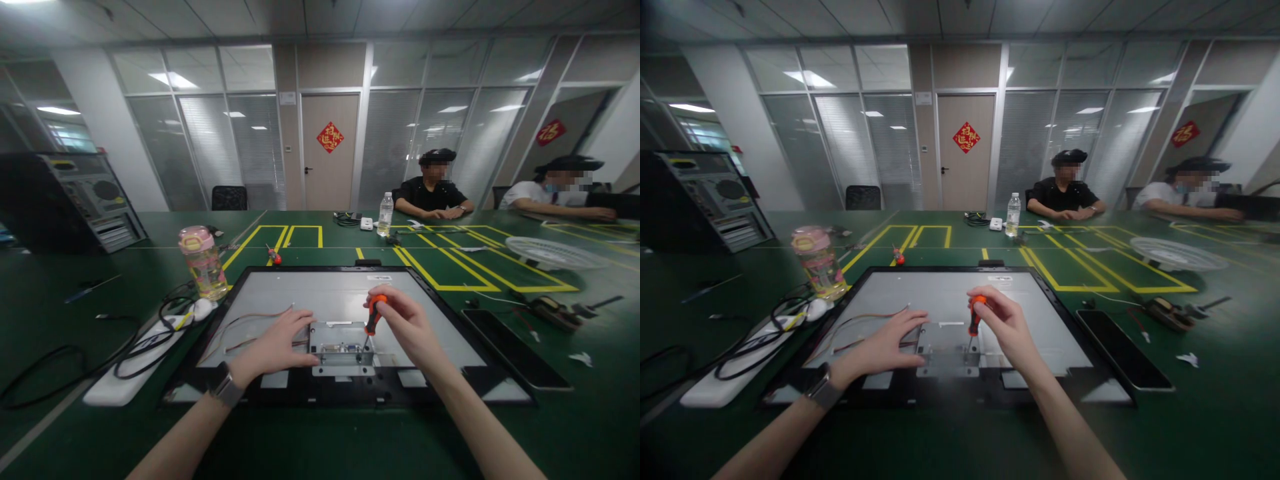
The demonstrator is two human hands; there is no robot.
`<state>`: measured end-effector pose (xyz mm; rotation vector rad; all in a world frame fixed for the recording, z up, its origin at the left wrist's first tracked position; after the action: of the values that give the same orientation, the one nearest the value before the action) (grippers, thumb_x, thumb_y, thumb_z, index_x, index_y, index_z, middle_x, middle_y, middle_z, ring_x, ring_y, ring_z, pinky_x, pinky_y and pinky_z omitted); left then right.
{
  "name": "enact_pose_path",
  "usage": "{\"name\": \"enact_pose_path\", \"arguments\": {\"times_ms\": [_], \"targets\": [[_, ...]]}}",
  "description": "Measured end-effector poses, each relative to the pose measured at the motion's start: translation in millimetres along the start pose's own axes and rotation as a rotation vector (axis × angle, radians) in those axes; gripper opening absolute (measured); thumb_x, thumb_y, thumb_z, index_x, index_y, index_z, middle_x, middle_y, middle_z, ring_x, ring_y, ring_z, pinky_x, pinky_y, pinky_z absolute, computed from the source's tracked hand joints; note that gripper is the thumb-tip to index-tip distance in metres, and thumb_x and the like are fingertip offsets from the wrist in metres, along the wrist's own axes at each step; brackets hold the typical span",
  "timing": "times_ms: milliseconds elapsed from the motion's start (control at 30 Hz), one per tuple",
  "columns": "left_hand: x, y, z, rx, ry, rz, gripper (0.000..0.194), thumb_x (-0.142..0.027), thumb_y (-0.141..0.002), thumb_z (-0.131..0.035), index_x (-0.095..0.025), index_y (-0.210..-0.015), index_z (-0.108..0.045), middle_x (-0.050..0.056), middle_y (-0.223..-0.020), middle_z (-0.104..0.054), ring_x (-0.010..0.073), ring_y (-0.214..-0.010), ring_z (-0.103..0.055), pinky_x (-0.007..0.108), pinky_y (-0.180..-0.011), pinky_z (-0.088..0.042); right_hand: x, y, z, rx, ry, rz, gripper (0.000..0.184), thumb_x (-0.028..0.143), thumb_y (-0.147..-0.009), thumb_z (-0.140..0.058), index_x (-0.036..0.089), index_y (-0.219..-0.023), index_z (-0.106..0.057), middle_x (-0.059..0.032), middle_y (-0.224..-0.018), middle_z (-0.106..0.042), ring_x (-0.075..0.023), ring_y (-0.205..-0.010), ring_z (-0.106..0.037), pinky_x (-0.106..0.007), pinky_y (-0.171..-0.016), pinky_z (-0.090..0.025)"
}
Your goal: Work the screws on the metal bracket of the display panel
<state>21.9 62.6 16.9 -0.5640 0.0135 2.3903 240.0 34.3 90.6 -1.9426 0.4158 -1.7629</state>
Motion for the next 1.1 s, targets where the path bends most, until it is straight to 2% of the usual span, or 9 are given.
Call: {"name": "enact_pose_path", "arguments": {"times_ms": [200,367,433,567,667,833,900,1000,1100], "targets": [[-1,0,1.1,0.020,-0.004,0.040,0.078,-0.058,-0.072,-0.073,-0.023,-0.137,-0.048,0.011,-0.149,-0.040,0.0335,-0.137,-0.035,0.050,-0.116,-0.025,-5,0,-1,0.029,-0.054,-0.050,0.028,0.039,-0.092,-0.056,0.029,-0.116,-0.066,-0.0061,-0.102,-0.070,-0.0202,-0.093,-0.067,-0.038,-0.086,-0.053],[-3,1,2.7,0.025,-0.006,0.037,0.076,-0.058,-0.072,-0.073,-0.022,-0.135,-0.050,0.011,-0.147,-0.042,0.0325,-0.137,-0.036,0.049,-0.116,-0.025,1,0,-1,0.008,0.022,-0.015,0.022,0.038,-0.084,-0.067,0.029,-0.103,-0.072,-0.0036,-0.092,-0.070,-0.0188,-0.085,-0.066,-0.032,-0.077,-0.055],[-4,1,2.4,0.010,-0.010,0.015,0.076,-0.058,-0.072,-0.073,-0.022,-0.135,-0.049,0.011,-0.147,-0.042,0.0314,-0.137,-0.036,0.048,-0.116,-0.024,4,0,-1,0.011,0.040,-0.010,0.025,0.038,-0.086,-0.064,0.029,-0.108,-0.071,-0.0042,-0.091,-0.071,-0.0196,-0.086,-0.067,-0.033,-0.076,-0.056],[-3,0,0.9,-0.008,-0.012,-0.011,0.075,-0.059,-0.072,-0.073,-0.024,-0.134,-0.050,0.011,-0.146,-0.044,0.0303,-0.136,-0.038,0.048,-0.117,-0.022,5,0,-3,0.062,0.060,-0.029,0.031,0.038,-0.092,-0.056,0.029,-0.121,-0.064,-0.0070,-0.103,-0.072,-0.0220,-0.095,-0.068,-0.040,-0.085,-0.055],[-3,0,0.6,-0.006,-0.016,-0.013,0.075,-0.058,-0.072,-0.073,-0.023,-0.134,-0.050,0.011,-0.146,-0.044,0.0298,-0.135,-0.039,0.048,-0.117,-0.023,4,0,-4,0.098,0.088,-0.036,0.032,0.037,-0.092,-0.056,0.029,-0.123,-0.062,-0.0070,-0.105,-0.071,-0.0225,-0.097,-0.068,-0.041,-0.087,-0.054],[-3,-1,0.9,-0.006,-0.022,-0.014,0.075,-0.058,-0.073,-0.072,-0.023,-0.135,-0.049,0.011,-0.146,-0.044,0.0298,-0.134,-0.040,0.048,-0.116,-0.024,18,0,5,-0.041,0.342,0.125,0.024,0.033,-0.082,-0.069,0.027,-0.105,-0.071,-0.0055,-0.096,-0.066,-0.0216,-0.089,-0.064,-0.038,-0.083,-0.053],[-3,-1,1.3,-0.011,-0.021,-0.022,0.075,-0.059,-0.073,-0.072,-0.023,-0.135,-0.049,0.011,-0.146,-0.044,0.0300,-0.134,-0.040,0.048,-0.117,-0.024,20,1,4,-0.043,0.380,0.139,0.027,0.034,-0.086,-0.063,0.026,-0.111,-0.069,-0.0064,-0.099,-0.065,-0.0219,-0.090,-0.064,-0.038,-0.083,-0.053],[-3,-1,1.5,-0.010,-0.017,-0.022,0.075,-0.058,-0.073,-0.072,-0.023,-0.135,-0.050,0.011,-0.146,-0.044,0.0307,-0.134,-0.040,0.049,-0.117,-0.023,16,1,-1,0.014,0.304,0.089,0.032,0.033,-0.094,-0.050,0.028,-0.123,-0.061,-0.0070,-0.106,-0.068,-0.0214,-0.092,-0.066,-0.038,-0.083,-0.054],[-3,-1,1.1,-0.003,-0.007,-0.011,0.075,-0.060,-0.073,-0.071,-0.023,-0.134,-0.050,0.011,-0.146,-0.043,0.0311,-0.135,-0.038,0.049,-0.116,-0.024,15,1,1,-0.021,0.333,0.102,0.030,0.031,-0.090,-0.057,0.028,-0.119,-0.064,-0.0058,-0.101,-0.068,-0.0212,-0.089,-0.065,-0.039,-0.084,-0.054]]}}
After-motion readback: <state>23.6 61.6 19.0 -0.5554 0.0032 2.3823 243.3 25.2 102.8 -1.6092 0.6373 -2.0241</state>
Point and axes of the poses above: each hand's wrist, its own y-axis away from the middle knuckle, its own z-axis out of the back of the hand, x = y × z, the point moved 8 cm from there along -y, towards the middle knuckle
